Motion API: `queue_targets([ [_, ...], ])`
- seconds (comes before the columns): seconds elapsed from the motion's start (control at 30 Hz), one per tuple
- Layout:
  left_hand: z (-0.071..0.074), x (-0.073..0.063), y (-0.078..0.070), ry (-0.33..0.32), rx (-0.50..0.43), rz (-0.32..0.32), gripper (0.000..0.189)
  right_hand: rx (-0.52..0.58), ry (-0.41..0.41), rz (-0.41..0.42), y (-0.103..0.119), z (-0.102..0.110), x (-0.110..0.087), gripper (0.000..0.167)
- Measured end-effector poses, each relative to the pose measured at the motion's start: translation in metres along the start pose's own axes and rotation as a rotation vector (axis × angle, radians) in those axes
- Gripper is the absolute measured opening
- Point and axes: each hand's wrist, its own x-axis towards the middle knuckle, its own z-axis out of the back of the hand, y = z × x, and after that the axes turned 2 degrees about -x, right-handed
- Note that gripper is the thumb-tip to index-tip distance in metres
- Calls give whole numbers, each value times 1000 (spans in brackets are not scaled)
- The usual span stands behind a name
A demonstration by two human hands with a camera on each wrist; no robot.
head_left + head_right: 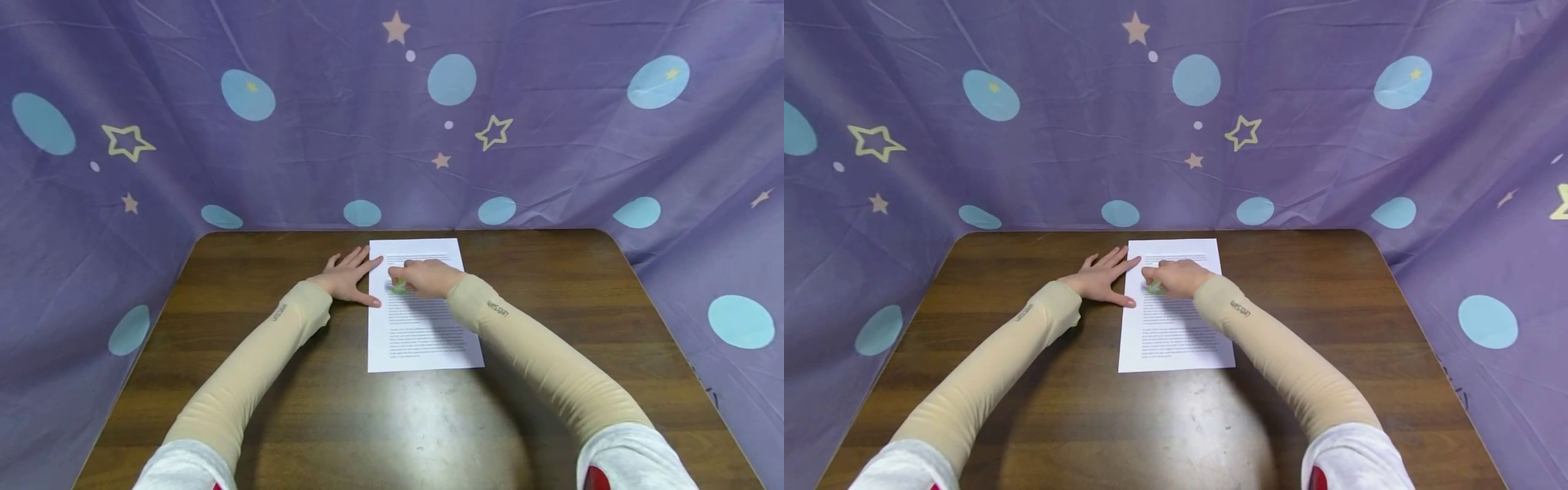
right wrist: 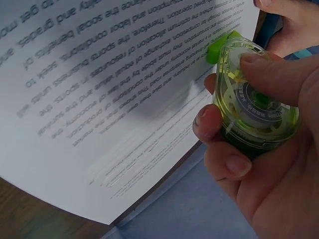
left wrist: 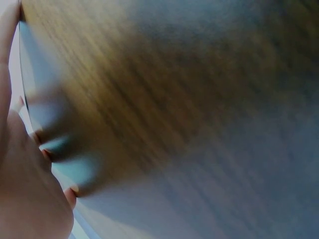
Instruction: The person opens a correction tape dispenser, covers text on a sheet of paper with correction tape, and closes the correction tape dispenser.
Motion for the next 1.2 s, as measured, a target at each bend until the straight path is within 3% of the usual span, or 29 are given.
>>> queue_targets([
  [0.8,-3,4,3,-9,-19,0,119,-20,-31,-9,-14,-3,-17,25],
  [1.2,2,-4,-5,-9,-16,-2,116,-4,-53,-6,-21,-3,-26,26],
])
